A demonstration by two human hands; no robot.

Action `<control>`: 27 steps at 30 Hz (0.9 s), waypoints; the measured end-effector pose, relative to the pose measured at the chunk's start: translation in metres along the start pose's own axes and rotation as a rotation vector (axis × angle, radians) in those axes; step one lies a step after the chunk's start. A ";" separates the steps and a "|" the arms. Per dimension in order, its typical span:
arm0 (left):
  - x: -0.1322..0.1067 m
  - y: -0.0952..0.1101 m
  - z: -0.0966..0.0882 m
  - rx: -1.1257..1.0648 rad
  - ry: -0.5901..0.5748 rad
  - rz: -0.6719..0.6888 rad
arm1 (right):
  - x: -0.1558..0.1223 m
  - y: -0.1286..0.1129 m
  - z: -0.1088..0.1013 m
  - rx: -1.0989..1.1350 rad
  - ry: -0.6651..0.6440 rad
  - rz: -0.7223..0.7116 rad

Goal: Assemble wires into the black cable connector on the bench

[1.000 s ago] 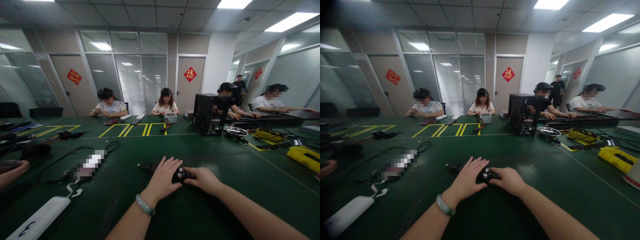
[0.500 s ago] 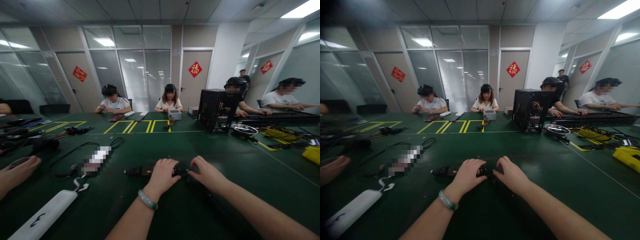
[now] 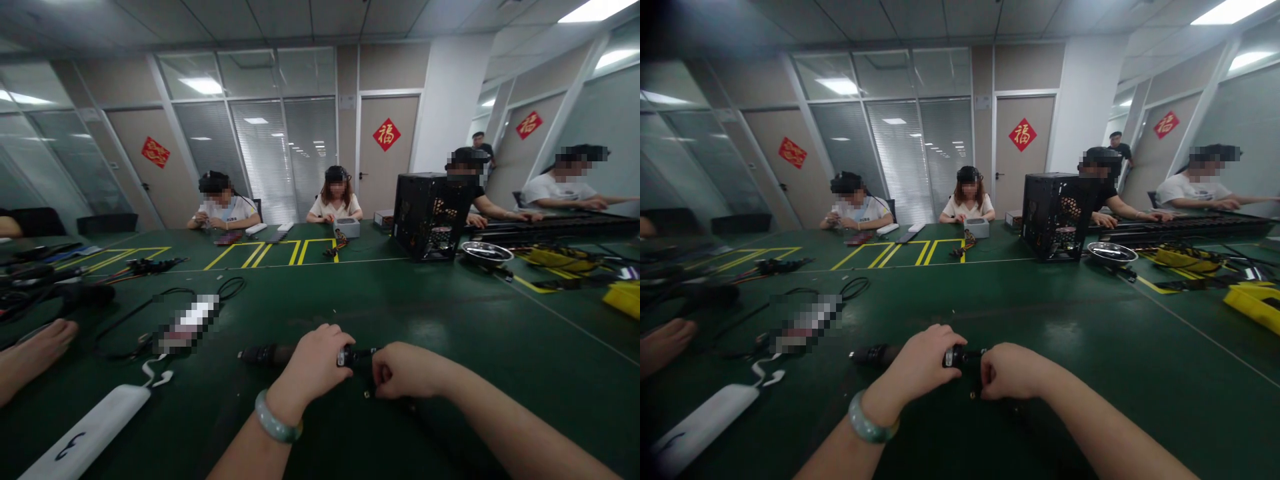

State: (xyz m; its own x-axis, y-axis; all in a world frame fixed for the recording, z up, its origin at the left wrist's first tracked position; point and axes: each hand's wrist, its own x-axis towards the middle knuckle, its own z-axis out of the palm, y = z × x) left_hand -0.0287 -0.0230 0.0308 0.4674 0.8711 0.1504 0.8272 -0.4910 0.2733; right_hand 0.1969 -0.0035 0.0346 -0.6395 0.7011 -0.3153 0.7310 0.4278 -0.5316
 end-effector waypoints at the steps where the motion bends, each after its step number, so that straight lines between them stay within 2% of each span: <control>1: 0.000 0.001 0.001 -0.009 -0.005 0.004 | 0.001 0.002 0.000 0.043 -0.017 -0.035; 6: 0.004 0.009 0.011 -0.017 0.006 0.041 | 0.002 0.020 0.003 0.458 -0.173 -0.053; 8: 0.007 0.011 0.016 0.000 0.011 0.039 | 0.002 0.028 0.004 0.559 -0.203 -0.048; 15: 0.017 0.009 0.024 0.041 0.039 0.003 | -0.002 0.036 0.000 0.494 -0.098 0.019; 22: 0.015 0.012 0.017 -0.011 -0.008 -0.044 | -0.003 0.035 0.000 0.519 -0.068 -0.034; 24: 0.014 0.014 0.015 -0.029 -0.018 -0.068 | 0.000 0.035 0.003 0.508 -0.013 -0.052; 27: 0.013 0.014 0.016 -0.042 -0.014 -0.082 | 0.007 0.034 0.010 0.493 0.147 -0.047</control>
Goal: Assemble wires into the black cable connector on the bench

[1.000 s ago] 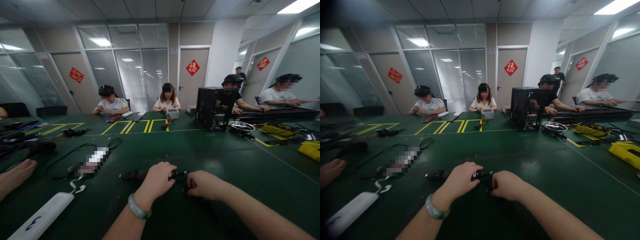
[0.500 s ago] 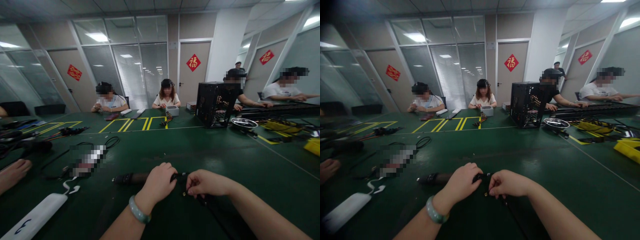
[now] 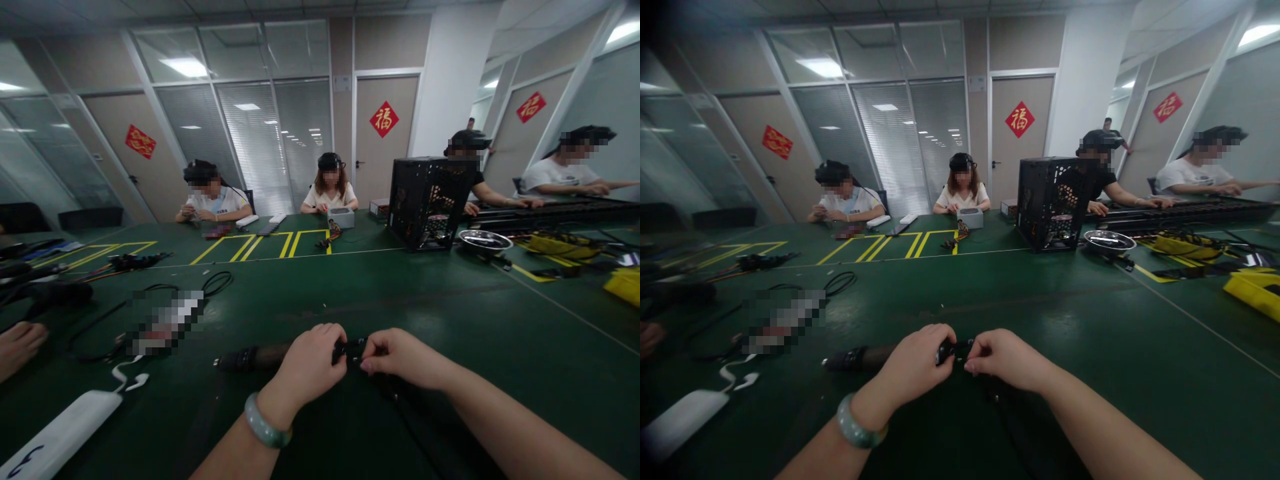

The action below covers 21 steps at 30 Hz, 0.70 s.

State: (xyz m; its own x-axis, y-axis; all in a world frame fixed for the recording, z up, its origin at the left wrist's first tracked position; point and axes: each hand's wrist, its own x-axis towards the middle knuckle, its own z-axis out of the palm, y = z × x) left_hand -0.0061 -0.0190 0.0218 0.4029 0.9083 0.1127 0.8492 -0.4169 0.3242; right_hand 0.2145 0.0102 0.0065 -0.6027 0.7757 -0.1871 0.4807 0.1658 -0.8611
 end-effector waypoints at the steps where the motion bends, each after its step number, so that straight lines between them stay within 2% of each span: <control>1: 0.000 -0.001 0.001 -0.005 0.005 0.003 | 0.002 0.000 0.003 -0.021 0.057 0.005; 4: 0.001 -0.003 0.004 -0.023 0.019 0.023 | 0.006 -0.001 0.012 -0.150 0.188 0.032; 9: 0.001 -0.001 0.004 0.002 0.014 0.040 | 0.008 -0.005 0.019 -0.266 0.305 0.006; 14: 0.001 0.004 0.001 0.005 0.007 0.008 | 0.010 -0.005 0.019 -0.255 0.271 0.025; 21: 0.002 -0.001 0.006 -0.029 0.017 0.024 | 0.008 -0.008 0.019 -0.325 0.283 -0.004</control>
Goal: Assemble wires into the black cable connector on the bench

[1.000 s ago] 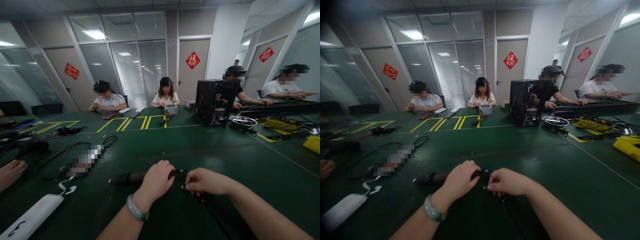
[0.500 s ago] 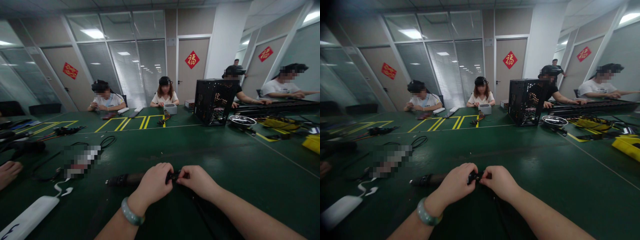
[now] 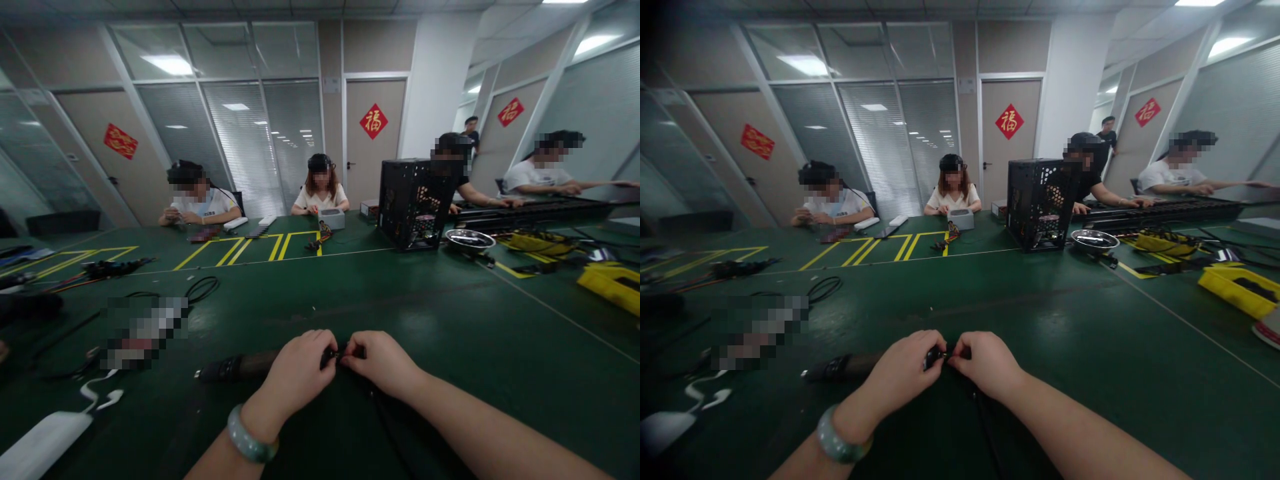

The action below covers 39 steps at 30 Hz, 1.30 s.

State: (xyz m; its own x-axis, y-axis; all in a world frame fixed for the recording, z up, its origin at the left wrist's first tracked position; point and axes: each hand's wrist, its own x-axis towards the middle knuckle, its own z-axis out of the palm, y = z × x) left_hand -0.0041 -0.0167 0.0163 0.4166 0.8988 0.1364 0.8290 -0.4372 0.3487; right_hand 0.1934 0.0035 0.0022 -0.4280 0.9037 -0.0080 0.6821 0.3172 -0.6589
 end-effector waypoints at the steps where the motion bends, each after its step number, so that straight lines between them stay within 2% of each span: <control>1: 0.000 0.000 0.000 -0.002 -0.001 0.006 | 0.000 0.000 0.000 -0.003 0.003 -0.006; 10: -0.001 0.005 -0.002 -0.010 0.006 -0.024 | 0.000 0.002 -0.001 0.010 0.007 -0.031; 26: 0.003 -0.002 0.007 -0.005 0.019 0.060 | 0.003 0.008 0.004 0.019 0.034 -0.067; 32: 0.002 -0.002 0.005 -0.016 0.029 0.082 | 0.003 0.009 0.004 0.022 0.016 -0.073; 39: 0.002 -0.003 0.006 0.003 0.025 0.099 | 0.001 0.003 0.000 -0.124 0.053 -0.152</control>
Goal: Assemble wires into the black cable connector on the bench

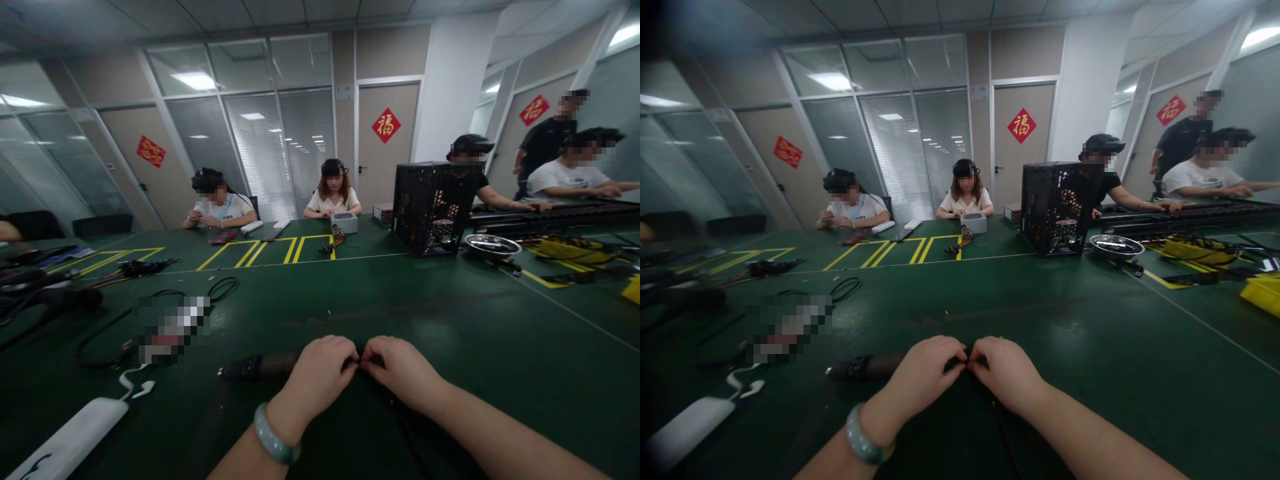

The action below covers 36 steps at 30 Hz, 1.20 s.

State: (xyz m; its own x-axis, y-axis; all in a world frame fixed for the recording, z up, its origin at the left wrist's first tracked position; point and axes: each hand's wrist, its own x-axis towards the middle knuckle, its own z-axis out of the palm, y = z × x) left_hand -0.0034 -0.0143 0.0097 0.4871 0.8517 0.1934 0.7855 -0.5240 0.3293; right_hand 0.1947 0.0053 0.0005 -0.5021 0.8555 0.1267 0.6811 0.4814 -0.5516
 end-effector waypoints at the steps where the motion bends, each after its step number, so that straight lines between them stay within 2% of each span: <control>1: 0.000 0.000 0.000 -0.002 0.005 0.006 | 0.000 0.000 0.000 -0.006 0.002 0.002; 8: 0.000 -0.001 -0.001 -0.021 0.017 0.030 | 0.002 0.004 0.006 0.108 0.006 0.048; 16: 0.001 0.002 -0.001 -0.001 0.022 -0.015 | -0.001 -0.004 0.002 0.238 -0.030 0.126; 25: 0.001 0.000 0.001 -0.022 0.026 -0.032 | -0.002 -0.003 -0.002 0.168 -0.083 0.163; 36: 0.001 0.001 -0.001 0.004 -0.001 -0.024 | 0.000 0.001 -0.003 0.195 -0.108 0.157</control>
State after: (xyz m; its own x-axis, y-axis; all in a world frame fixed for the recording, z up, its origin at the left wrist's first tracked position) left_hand -0.0026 -0.0139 0.0109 0.4686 0.8639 0.1844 0.7984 -0.5035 0.3302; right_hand 0.1968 0.0061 0.0025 -0.4591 0.8866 -0.0559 0.6449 0.2894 -0.7074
